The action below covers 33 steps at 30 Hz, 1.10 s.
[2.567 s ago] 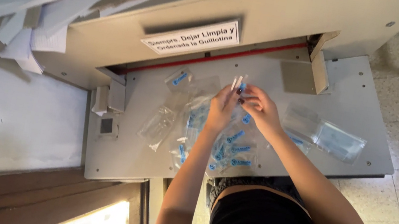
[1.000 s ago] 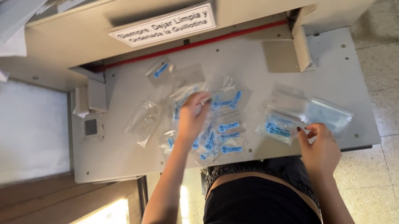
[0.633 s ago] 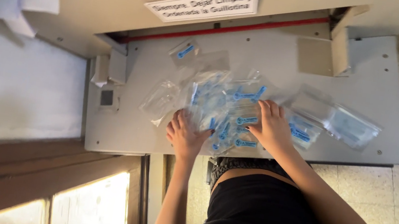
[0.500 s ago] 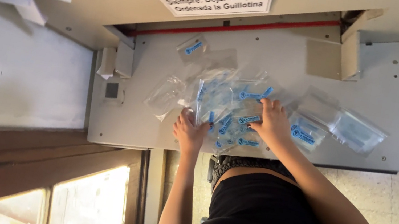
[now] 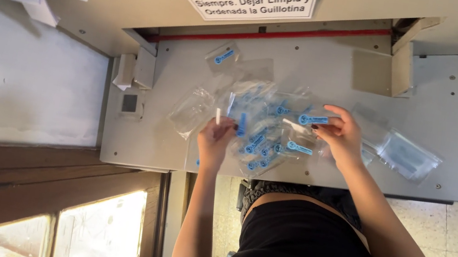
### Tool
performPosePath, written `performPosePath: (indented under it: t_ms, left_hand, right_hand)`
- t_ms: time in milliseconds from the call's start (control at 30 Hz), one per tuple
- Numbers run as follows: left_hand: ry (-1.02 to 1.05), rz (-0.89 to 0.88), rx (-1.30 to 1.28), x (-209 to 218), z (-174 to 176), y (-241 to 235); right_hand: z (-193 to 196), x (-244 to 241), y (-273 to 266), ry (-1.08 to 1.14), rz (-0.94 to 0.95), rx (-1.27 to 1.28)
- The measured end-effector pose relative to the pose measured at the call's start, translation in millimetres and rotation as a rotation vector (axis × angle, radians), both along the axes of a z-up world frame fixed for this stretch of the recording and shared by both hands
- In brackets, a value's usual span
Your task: The person places small white folded items into clear plastic bags with blue labels on a paper cutter table. They seal each bag and set it aside, repeating the process for multiple items.
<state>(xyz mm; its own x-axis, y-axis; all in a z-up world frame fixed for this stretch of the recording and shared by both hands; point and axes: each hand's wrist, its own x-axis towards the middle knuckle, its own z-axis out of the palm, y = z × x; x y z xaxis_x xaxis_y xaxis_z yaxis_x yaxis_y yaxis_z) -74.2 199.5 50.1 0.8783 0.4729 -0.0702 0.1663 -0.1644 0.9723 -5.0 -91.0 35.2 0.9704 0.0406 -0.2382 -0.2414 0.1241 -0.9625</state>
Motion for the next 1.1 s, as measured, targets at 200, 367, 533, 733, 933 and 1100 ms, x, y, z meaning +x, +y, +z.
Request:
performPosePath:
  t_ms: [200,367,533,733,933,1100]
  left_hand:
    - [0.037,-0.360,-0.584,20.2,-10.2,-49.3]
    - [0.034,-0.737,-0.818,46.5,40.1,-97.7]
    - [0.212,-0.828,-0.617,71.2,51.4,-144.3]
    - [0.344,-0.873,-0.812,85.1,-18.3,-170.2]
    - [0.283,-0.780,-0.744,92.4,-2.9,-177.1]
    - [0.382,-1.032,-0.235,94.6,82.9,-174.8]
  right_hand:
    - [42.5,-13.7,-34.8,-0.038,-0.028,0.032]
    - [71.8,-32.2,-59.3,-0.030,-0.066,0.119]
    - [52.6,-47.1,-79.6,-0.066,-0.082,0.143]
    - [84.7,-60.8,-89.5,-0.062,-0.100,0.114]
    - [92.5,-63.0,-93.7,-0.101,0.213,0.119]
    - [81.5,-56.6,-98.3,-0.058,0.060,0.187]
